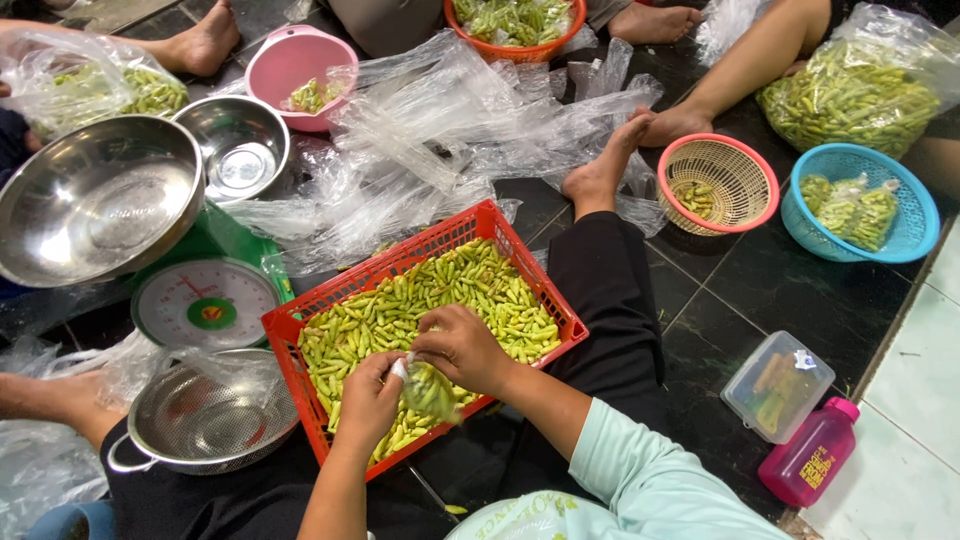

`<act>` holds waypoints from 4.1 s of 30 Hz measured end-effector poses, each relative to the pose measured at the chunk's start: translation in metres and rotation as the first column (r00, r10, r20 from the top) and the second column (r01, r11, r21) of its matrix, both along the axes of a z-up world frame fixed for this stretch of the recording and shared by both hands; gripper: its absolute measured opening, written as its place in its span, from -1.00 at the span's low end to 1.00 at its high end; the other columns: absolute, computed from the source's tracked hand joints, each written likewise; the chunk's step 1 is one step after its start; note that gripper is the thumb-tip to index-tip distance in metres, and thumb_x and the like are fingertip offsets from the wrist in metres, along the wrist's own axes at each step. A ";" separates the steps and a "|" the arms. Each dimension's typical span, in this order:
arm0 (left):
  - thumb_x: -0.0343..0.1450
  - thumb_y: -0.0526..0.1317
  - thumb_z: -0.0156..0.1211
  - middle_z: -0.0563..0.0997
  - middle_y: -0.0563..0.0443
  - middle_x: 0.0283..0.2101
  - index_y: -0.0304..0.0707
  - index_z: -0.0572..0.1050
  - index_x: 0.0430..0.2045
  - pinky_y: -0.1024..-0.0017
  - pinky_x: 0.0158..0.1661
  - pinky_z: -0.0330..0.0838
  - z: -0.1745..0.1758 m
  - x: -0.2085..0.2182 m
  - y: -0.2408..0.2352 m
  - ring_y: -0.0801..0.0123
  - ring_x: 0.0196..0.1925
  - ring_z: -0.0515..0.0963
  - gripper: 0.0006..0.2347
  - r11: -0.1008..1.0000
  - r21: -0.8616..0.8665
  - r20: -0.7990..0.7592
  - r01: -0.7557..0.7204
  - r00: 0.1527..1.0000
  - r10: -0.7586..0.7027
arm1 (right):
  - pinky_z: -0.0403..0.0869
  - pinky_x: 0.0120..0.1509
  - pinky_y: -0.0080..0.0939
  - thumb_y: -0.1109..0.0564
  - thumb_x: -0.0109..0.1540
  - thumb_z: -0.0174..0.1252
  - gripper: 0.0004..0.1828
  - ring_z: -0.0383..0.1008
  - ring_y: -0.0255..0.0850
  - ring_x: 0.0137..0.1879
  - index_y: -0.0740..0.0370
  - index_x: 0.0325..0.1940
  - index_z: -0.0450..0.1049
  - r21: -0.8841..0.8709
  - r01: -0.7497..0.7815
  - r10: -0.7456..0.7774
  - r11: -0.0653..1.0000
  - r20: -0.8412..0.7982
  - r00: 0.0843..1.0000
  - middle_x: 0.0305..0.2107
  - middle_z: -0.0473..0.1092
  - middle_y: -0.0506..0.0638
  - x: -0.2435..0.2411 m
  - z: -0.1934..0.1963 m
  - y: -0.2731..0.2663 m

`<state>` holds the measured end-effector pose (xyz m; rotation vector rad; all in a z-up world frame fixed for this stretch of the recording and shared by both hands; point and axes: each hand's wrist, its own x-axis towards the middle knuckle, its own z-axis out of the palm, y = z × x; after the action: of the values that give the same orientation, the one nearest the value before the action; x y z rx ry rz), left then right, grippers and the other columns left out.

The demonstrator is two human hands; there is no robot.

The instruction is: The person packages green peppers from a red crate into small plastic bags by hand while sitting on the floor.

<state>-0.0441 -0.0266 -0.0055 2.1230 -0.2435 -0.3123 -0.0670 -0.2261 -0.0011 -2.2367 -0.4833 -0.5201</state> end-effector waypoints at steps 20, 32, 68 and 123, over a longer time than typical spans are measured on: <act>0.41 -0.34 0.22 0.64 0.07 -0.35 -0.24 0.64 -0.24 0.61 -0.27 0.43 -0.102 -0.016 -0.015 0.59 -0.40 0.52 -0.88 0.670 -0.540 -0.326 -0.510 0.860 0.392 | 0.48 -0.16 -0.11 0.21 0.05 0.37 -0.83 0.53 -0.05 -0.28 0.05 -0.31 0.58 0.282 0.053 0.021 0.958 -0.254 0.967 -0.51 0.52 -0.07 -0.001 -0.068 0.044; 0.34 -0.30 0.35 0.37 0.05 -0.14 -0.28 0.68 -0.36 0.46 -0.01 0.33 -0.094 -0.013 0.009 0.43 -0.07 0.34 -0.92 0.827 -0.546 -0.212 -0.133 0.977 0.017 | 0.29 -0.39 -0.32 0.20 0.01 0.28 -0.90 0.31 -0.34 -0.46 0.10 -0.40 0.59 0.412 0.288 -0.003 0.864 -0.568 0.823 -0.60 0.48 -0.07 0.010 -0.099 0.030; 0.36 -0.14 0.28 0.61 -0.11 -0.08 -0.19 0.58 -0.05 0.15 -0.02 0.52 -0.105 0.061 0.000 0.05 -0.04 0.63 -0.70 0.894 -0.050 0.048 -0.446 0.893 0.448 | 0.56 0.02 -0.08 0.11 0.25 0.24 -0.80 0.61 -0.03 -0.01 0.16 -0.05 0.60 0.102 0.301 -0.187 0.948 -0.588 0.787 -0.18 0.54 0.09 0.044 -0.094 0.000; 0.56 0.11 -0.19 0.56 0.05 -0.39 0.03 0.62 -0.37 0.23 -0.09 0.41 -0.089 0.032 -0.039 0.13 -0.21 0.54 -0.61 0.950 -0.259 0.518 0.175 0.855 -0.016 | 0.27 0.15 -0.02 0.02 0.24 0.23 -0.81 0.38 0.00 -0.02 0.06 -0.41 0.41 0.320 0.135 -0.174 0.938 0.095 0.980 -0.23 0.33 -0.05 0.029 -0.057 0.008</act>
<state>-0.0126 -0.0660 -0.0947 1.8554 -0.6685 0.2347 -0.0381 -0.2183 -0.0586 -1.9532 -0.2641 -0.7641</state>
